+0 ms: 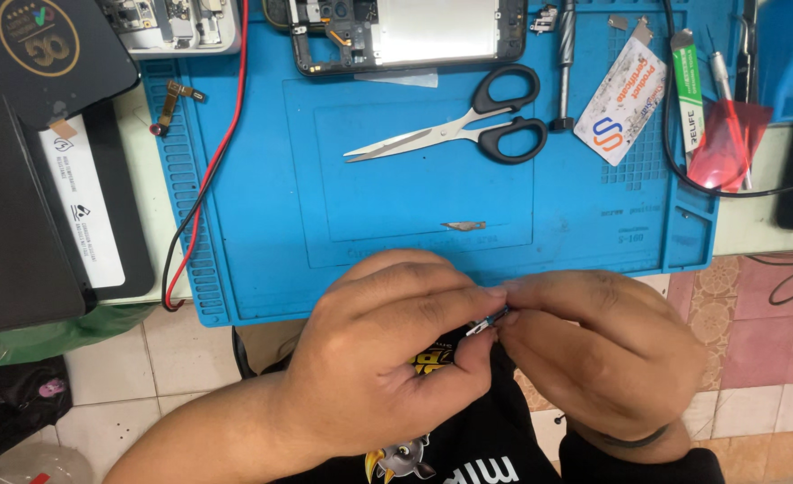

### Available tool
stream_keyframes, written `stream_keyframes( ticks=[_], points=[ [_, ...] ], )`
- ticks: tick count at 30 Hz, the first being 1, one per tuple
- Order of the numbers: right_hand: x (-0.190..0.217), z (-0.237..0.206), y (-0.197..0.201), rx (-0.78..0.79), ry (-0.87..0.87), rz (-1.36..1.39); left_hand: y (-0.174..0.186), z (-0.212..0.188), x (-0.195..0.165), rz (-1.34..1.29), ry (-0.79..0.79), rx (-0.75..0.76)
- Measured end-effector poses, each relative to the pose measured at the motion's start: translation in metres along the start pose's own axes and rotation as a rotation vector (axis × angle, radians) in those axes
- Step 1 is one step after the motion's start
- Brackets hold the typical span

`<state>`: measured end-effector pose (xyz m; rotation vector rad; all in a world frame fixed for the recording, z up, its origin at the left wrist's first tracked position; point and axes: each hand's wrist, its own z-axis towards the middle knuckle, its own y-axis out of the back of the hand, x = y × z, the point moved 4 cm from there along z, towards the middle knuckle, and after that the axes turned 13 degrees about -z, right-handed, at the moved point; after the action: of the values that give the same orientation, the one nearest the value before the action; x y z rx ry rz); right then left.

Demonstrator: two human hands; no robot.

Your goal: The person sits at a repair bench and manipulates a small phone component with their fingers, pressing and flexing it, setting it on the mat and picking it up again, and holding it next to a disassembled phone frame. They continue handling the small part throughout the episode.

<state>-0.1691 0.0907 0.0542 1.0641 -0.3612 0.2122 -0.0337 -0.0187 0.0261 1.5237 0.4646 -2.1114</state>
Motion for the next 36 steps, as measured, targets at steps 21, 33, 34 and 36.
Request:
stream_keyframes(
  ticks=[21,33,34,36],
  points=[
    [0.001,-0.011,-0.005,0.017,0.119,-0.044,0.002,-0.005,0.018,-0.497,0.384,-0.093],
    [0.001,-0.020,-0.008,0.031,0.092,-0.125,-0.008,-0.006,0.012,-0.545,0.473,-0.232],
    [-0.002,-0.022,-0.009,0.026,0.044,-0.123,-0.007,-0.005,0.011,-0.510,0.424,-0.246],
    [-0.010,-0.028,-0.012,0.030,-0.137,-0.037,-0.005,-0.005,0.010,-0.467,0.379,-0.278]
  ],
)
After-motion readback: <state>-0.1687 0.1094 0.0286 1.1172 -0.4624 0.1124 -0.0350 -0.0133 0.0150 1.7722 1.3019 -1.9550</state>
